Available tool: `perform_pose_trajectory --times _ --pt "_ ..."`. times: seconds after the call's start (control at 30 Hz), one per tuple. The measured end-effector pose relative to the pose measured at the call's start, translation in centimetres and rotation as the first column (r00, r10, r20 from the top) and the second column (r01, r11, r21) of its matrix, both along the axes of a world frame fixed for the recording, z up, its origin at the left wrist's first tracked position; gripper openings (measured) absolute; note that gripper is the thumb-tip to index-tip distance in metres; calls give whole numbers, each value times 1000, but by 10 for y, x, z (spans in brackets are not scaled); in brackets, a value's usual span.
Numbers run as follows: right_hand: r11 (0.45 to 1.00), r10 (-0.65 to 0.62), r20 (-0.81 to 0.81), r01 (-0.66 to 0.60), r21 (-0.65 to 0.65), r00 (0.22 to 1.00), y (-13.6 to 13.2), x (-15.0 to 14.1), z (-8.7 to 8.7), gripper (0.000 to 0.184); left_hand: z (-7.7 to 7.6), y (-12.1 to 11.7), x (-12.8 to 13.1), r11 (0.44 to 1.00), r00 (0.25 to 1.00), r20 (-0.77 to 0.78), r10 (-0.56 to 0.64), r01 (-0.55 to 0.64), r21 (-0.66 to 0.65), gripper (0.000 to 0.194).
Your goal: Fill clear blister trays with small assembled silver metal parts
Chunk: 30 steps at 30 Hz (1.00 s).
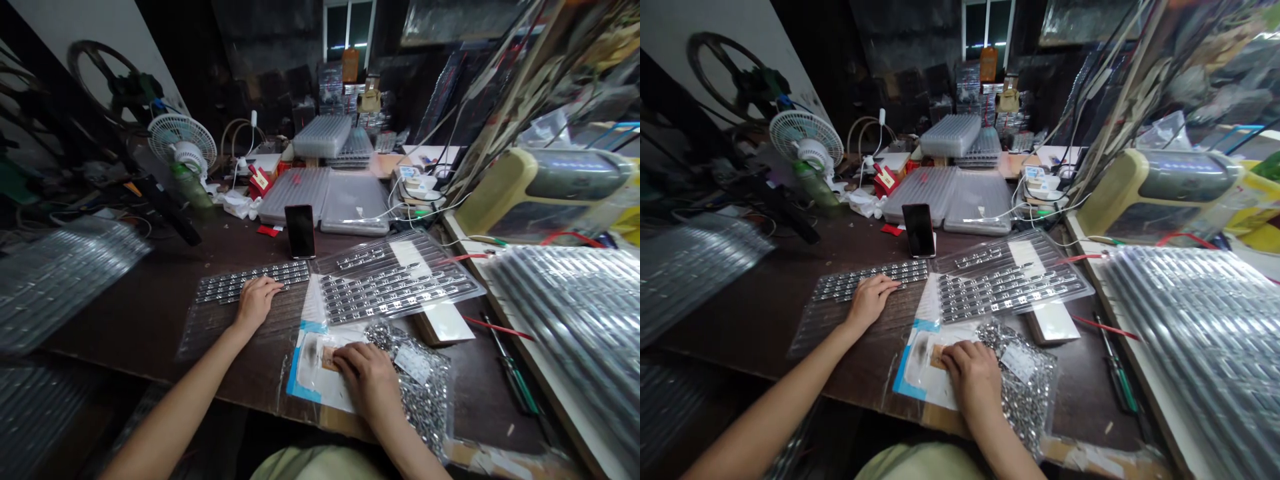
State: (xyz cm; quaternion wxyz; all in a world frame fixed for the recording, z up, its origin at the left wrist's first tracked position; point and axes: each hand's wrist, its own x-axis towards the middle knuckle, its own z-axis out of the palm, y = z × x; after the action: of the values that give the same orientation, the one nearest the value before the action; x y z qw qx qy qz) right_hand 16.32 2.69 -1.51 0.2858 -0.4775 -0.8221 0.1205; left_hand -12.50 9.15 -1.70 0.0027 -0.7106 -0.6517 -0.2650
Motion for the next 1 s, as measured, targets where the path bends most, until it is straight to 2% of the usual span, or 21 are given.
perform_pose_trajectory --times 0.13,0.23,0.3,0.43,0.57,0.7,0.87,1.0 --pt "1000 15 -3 -15 13 1000 0 1 -3 18 6 -3 -7 1000 999 -31 -23 23 -9 18" --pt "1000 25 0 -25 -2 1000 -1 1 -4 14 15 2 4 1000 1000 -28 7 -6 13 17" --pt "999 31 18 -31 -7 999 -2 0 -3 14 23 14 23 1000 1000 2 -5 5 6 17" --pt "999 14 87 -17 32 996 -2 6 -1 18 37 51 75 988 989 98 -107 117 -99 17" --pt "988 47 254 -82 129 966 0 34 -2 33 39 74 107 982 985 125 -116 132 -132 10" --pt "976 83 365 -149 156 927 -2 59 -2 39 32 72 107 982 983 170 -67 95 -163 3" --pt "979 83 336 -140 150 938 -3 63 1 28 33 63 95 979 953 300 -38 96 -179 5" --pt "984 96 295 -135 115 951 1 63 3 21 36 36 85 964 883 465 -59 171 -204 21"
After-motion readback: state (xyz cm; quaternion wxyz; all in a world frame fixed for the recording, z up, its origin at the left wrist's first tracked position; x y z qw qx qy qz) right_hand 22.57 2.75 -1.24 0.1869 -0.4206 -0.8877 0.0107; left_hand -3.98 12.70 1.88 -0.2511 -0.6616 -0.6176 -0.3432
